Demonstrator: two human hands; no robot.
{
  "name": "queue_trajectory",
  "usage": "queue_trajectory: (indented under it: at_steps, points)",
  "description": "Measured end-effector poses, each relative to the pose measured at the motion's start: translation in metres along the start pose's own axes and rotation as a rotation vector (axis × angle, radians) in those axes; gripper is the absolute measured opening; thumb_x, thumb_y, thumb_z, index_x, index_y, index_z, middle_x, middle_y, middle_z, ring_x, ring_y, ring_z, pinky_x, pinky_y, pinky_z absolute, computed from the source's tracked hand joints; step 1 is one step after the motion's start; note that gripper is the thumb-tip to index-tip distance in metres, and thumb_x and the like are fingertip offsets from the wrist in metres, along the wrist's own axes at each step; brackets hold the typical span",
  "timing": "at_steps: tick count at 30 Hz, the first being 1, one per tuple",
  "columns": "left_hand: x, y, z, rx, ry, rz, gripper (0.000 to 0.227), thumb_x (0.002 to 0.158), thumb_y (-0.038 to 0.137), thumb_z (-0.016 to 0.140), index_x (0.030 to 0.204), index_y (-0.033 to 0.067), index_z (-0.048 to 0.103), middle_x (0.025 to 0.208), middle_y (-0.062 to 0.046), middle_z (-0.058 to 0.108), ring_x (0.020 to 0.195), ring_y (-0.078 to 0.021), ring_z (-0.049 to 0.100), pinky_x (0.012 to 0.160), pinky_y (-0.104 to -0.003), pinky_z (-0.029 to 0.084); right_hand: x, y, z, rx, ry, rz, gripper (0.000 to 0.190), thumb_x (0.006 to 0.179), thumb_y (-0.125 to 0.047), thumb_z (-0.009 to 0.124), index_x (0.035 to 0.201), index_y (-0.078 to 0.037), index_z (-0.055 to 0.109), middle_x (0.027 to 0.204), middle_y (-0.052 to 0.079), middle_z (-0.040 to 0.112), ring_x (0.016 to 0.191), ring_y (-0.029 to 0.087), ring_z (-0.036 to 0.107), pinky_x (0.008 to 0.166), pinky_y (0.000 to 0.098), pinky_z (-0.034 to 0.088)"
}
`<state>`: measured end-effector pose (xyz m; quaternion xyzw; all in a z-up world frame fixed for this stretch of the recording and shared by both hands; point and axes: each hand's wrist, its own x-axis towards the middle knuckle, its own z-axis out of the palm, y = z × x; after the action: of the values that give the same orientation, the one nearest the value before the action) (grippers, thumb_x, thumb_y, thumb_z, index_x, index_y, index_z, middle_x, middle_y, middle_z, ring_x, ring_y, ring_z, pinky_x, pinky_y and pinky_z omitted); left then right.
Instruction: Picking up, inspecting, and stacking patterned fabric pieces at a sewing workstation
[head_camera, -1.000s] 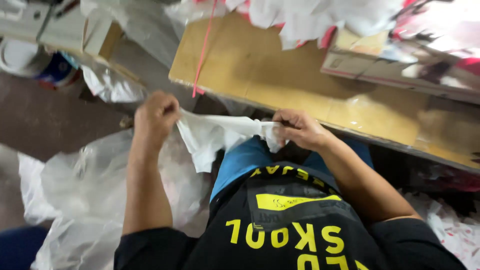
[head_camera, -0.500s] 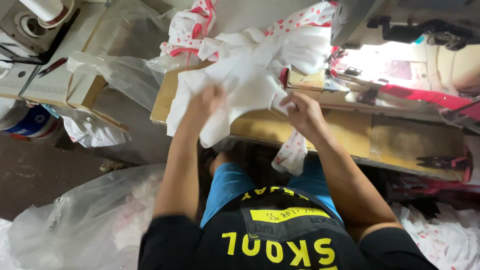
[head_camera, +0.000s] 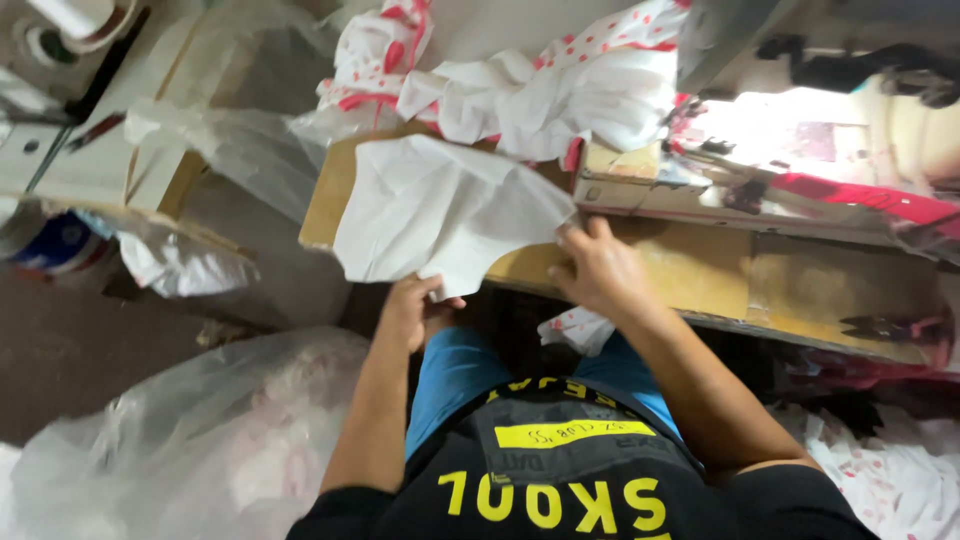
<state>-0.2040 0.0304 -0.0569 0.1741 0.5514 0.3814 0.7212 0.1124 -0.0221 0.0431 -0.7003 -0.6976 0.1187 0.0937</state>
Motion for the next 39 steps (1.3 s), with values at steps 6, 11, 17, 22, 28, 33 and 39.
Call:
queue_trajectory:
  at_steps: [6, 11, 17, 22, 28, 33, 39]
  points:
    - [-0.006, 0.068, 0.101, 0.409, -0.284, 1.518, 0.055, 0.062, -0.022, 0.083, 0.115, -0.0087, 0.075, 0.105, -0.025, 0.058, 0.094, -0.0306, 0.064, 0.087, -0.041, 0.056, -0.024, -0.008, 0.002, 0.108, 0.115, -0.221, 0.029, 0.080, -0.034, 0.073, 0.098, -0.015, 0.060, 0.097, 0.017, 0.061, 0.082, 0.046, 0.072, 0.069, 0.0514, 0.060]
    - [0.064, 0.074, 0.275, 0.167, -0.601, 0.508, 0.048, 0.089, 0.012, 0.070, 0.128, -0.0124, 0.058, 0.086, -0.031, 0.073, 0.065, -0.0384, 0.076, 0.059, -0.040, 0.063, -0.047, 0.008, -0.005, 1.463, -0.307, 0.084, 0.010, 0.079, 0.001, 0.080, 0.076, -0.007, 0.075, 0.056, 0.000, 0.066, 0.040, 0.006, 0.052, 0.038, 0.0216, 0.034]
    - [0.019, 0.065, 0.295, 1.315, -0.603, 1.694, 0.038, 0.099, 0.033, 0.058, 0.133, 0.0213, 0.067, 0.137, 0.000, 0.067, 0.128, -0.0174, 0.062, 0.107, -0.037, 0.045, -0.026, 0.044, 0.016, 1.712, 0.185, 0.242, 0.033, 0.090, -0.012, 0.069, 0.122, -0.007, 0.067, 0.105, 0.004, 0.069, 0.070, 0.007, 0.068, 0.039, 0.0137, 0.046]
    - [0.018, 0.046, 0.287, 1.403, -0.487, 2.024, 0.038, 0.099, 0.026, 0.049, 0.129, 0.0116, 0.066, 0.132, -0.008, 0.066, 0.125, -0.0268, 0.059, 0.104, -0.044, 0.040, -0.069, 0.061, -0.013, 1.579, 0.061, 0.093, 0.005, 0.090, -0.005, 0.072, 0.091, 0.000, 0.071, 0.076, 0.005, 0.062, 0.067, 0.014, 0.059, 0.056, 0.0280, 0.045]
    - [-0.023, 0.030, 0.295, 1.412, -0.234, 2.132, 0.040, 0.094, 0.030, 0.048, 0.125, 0.0150, 0.068, 0.129, -0.007, 0.065, 0.124, -0.0250, 0.058, 0.101, -0.044, 0.039, -0.092, 0.092, -0.026, 1.471, 0.015, -0.035, 0.002, 0.088, 0.000, 0.072, 0.087, 0.000, 0.074, 0.081, 0.001, 0.065, 0.078, 0.010, 0.058, 0.070, 0.0280, 0.049]
    - [-0.026, 0.018, 0.308, 1.337, -0.156, 2.092, 0.045, 0.094, 0.028, 0.050, 0.130, 0.0058, 0.066, 0.134, -0.016, 0.063, 0.128, -0.0319, 0.058, 0.105, -0.045, 0.042, -0.100, 0.115, -0.008, 1.515, 0.112, 0.023, 0.005, 0.086, -0.001, 0.073, 0.082, 0.003, 0.073, 0.073, 0.006, 0.065, 0.068, 0.011, 0.060, 0.062, 0.0283, 0.049]
    - [-0.030, 0.019, 0.339, 1.299, -0.075, 2.075, 0.042, 0.093, 0.026, 0.048, 0.126, 0.0023, 0.061, 0.127, -0.021, 0.066, 0.117, -0.0364, 0.065, 0.098, -0.046, 0.049, -0.094, 0.142, 0.025, 1.720, 0.220, 0.190, 0.011, 0.091, -0.003, 0.068, 0.086, 0.007, 0.070, 0.062, 0.005, 0.059, 0.056, 0.011, 0.058, 0.053, 0.0250, 0.044]
